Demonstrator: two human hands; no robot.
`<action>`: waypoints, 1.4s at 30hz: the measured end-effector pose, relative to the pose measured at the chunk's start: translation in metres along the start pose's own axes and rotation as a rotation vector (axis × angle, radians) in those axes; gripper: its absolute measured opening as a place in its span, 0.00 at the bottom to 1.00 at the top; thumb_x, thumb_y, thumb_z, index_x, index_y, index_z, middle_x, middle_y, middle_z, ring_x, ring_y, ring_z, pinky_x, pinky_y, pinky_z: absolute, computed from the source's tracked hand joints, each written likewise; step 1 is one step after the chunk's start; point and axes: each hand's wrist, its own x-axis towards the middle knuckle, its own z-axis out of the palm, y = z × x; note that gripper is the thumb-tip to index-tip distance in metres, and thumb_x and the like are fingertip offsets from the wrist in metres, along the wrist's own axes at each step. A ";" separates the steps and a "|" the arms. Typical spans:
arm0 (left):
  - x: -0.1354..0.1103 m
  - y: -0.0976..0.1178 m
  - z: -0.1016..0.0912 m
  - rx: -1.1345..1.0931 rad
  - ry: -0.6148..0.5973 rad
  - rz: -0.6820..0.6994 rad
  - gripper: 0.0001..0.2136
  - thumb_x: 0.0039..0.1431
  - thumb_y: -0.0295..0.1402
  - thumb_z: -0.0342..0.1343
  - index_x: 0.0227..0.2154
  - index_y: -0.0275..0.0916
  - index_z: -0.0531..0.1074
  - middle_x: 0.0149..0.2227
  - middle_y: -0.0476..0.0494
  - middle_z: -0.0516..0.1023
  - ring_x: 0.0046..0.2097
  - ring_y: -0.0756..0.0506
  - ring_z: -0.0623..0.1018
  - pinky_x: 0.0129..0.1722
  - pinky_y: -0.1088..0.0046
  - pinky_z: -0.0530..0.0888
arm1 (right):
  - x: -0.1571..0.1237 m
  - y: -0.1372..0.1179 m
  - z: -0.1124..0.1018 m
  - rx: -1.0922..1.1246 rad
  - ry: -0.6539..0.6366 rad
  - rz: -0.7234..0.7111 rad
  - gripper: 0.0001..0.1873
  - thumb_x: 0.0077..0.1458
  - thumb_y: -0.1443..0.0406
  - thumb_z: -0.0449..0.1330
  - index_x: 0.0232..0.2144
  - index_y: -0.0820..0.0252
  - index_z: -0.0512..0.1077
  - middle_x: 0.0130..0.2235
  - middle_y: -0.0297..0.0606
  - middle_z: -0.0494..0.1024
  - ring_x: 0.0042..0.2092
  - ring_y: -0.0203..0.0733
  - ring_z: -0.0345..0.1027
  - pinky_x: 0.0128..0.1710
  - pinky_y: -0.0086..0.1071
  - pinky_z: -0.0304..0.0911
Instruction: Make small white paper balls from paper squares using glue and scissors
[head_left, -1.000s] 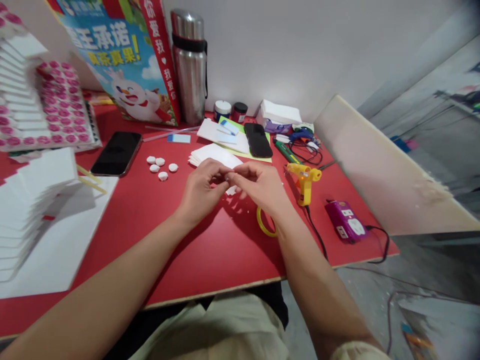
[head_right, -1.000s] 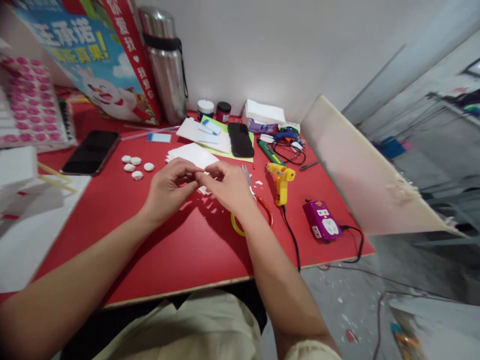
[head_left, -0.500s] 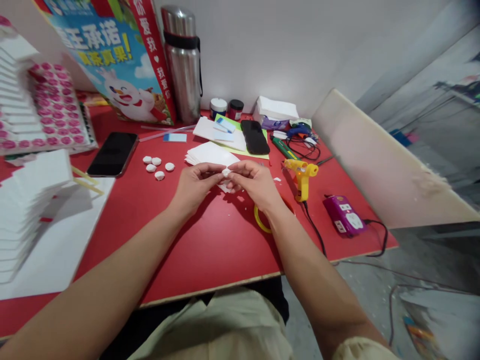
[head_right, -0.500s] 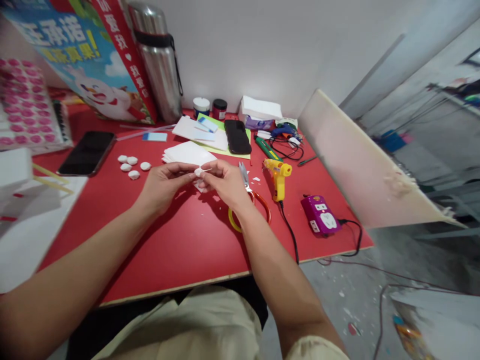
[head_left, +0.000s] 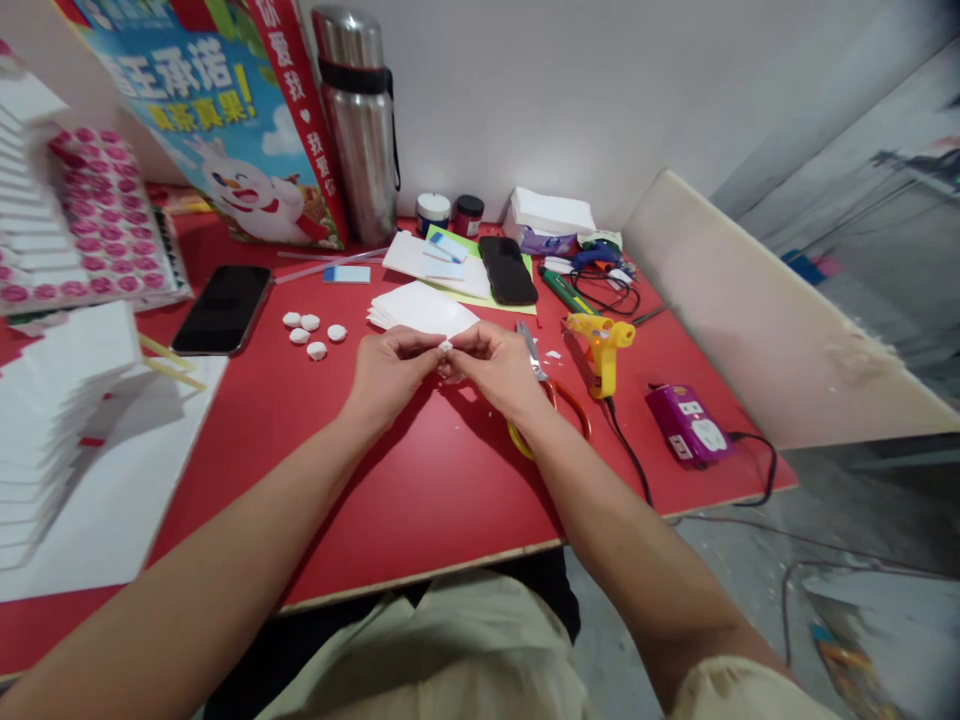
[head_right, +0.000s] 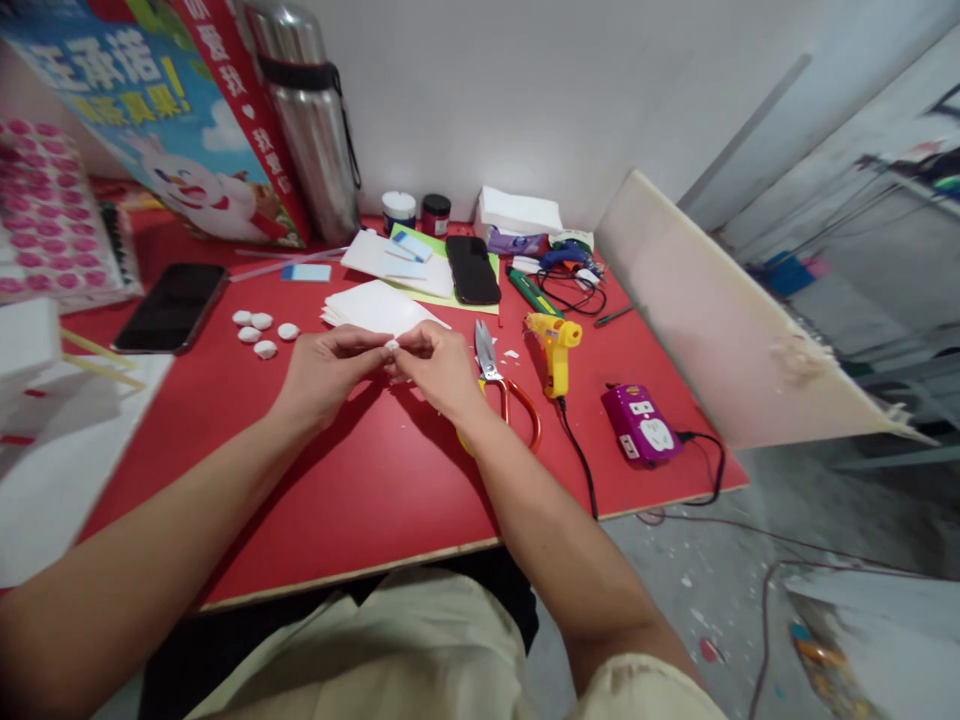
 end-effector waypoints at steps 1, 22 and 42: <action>0.000 -0.001 0.000 0.023 0.014 0.011 0.14 0.44 0.36 0.74 0.33 0.34 0.84 0.34 0.40 0.83 0.35 0.44 0.81 0.42 0.64 0.78 | 0.001 0.002 0.001 -0.015 0.003 -0.012 0.12 0.51 0.61 0.70 0.31 0.60 0.72 0.27 0.32 0.81 0.28 0.36 0.78 0.29 0.30 0.77; 0.000 0.004 -0.006 0.590 -0.130 0.552 0.12 0.63 0.31 0.57 0.46 0.43 0.82 0.43 0.42 0.78 0.44 0.44 0.78 0.46 0.66 0.75 | 0.001 -0.012 -0.005 0.208 -0.015 0.188 0.23 0.37 0.52 0.78 0.28 0.60 0.75 0.22 0.27 0.72 0.23 0.30 0.63 0.20 0.25 0.65; 0.003 0.009 -0.010 0.553 -0.081 0.501 0.10 0.62 0.33 0.59 0.44 0.41 0.81 0.43 0.42 0.80 0.41 0.45 0.77 0.43 0.69 0.74 | 0.000 -0.016 -0.006 0.153 0.051 0.129 0.25 0.46 0.44 0.72 0.30 0.59 0.75 0.25 0.29 0.72 0.20 0.29 0.59 0.16 0.27 0.55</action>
